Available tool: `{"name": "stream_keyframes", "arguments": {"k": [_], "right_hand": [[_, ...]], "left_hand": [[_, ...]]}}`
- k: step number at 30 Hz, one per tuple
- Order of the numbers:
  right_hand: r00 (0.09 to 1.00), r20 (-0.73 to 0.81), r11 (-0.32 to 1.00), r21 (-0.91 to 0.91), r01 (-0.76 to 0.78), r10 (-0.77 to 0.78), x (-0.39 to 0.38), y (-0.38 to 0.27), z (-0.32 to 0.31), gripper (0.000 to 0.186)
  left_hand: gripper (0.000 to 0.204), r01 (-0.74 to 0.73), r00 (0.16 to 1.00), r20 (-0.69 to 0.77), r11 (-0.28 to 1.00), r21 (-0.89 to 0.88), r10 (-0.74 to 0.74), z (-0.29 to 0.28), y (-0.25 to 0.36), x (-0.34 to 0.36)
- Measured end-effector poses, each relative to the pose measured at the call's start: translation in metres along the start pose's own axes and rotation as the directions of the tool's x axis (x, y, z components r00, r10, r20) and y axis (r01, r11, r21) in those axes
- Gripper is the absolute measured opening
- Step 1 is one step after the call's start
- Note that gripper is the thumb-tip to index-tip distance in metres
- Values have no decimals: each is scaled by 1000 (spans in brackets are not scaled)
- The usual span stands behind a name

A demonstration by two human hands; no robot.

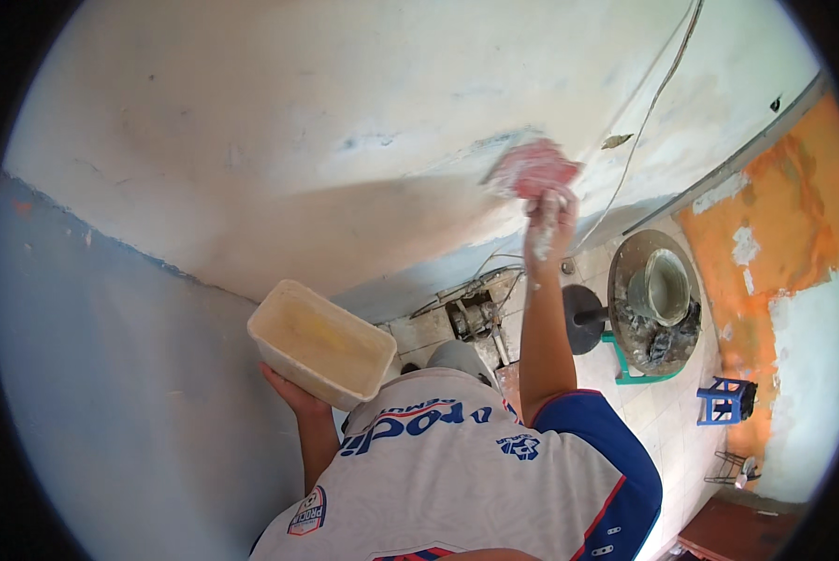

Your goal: The person patches a damaged area on a ceiling by applying a white compound from a plastic container onto the surface using a red putty knife.

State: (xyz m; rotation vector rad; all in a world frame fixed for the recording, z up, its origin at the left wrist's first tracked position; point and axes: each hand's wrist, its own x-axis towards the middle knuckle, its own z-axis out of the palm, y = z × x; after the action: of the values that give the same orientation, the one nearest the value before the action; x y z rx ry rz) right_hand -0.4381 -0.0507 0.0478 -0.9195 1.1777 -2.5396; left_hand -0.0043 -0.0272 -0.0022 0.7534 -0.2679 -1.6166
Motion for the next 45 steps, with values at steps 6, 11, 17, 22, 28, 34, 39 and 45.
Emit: {"name": "stream_keyframes", "arguments": {"k": [6,11,17,22,28,34,39,45], "right_hand": [[905,366,971,-178,-159,215,-28,-9,26,11],[997,31,977,-201,70,-65,18,-32,-1,9],[927,371,896,-429,114,60,-21,-18,29,12],[999,51,998,-55,17,-15,29,-31,-30,10],[923,372,936,-351,37,103,13,-16,17,12],[960,275,988,-150,-21,62,22,-21,-25,12],[982,128,964,-244,-103,137,25,-5,-10,9],[911,390,965,-262,-31,135,4,-17,-13,14]], "left_hand": [[74,30,999,45,995,-94,-26,7,-15,-1],[75,-15,999,48,998,-64,18,42,-19,-20],[75,-41,999,5,999,-12,41,63,-28,-16],[75,-95,995,8,995,9,95,76,-40,-35],[75,-66,996,65,998,-11,66,68,-59,-41],[74,-122,992,20,993,6,121,81,-62,-54],[74,-141,990,14,989,38,141,80,-63,-61],[76,-138,986,91,990,14,136,71,-73,-66]]}}
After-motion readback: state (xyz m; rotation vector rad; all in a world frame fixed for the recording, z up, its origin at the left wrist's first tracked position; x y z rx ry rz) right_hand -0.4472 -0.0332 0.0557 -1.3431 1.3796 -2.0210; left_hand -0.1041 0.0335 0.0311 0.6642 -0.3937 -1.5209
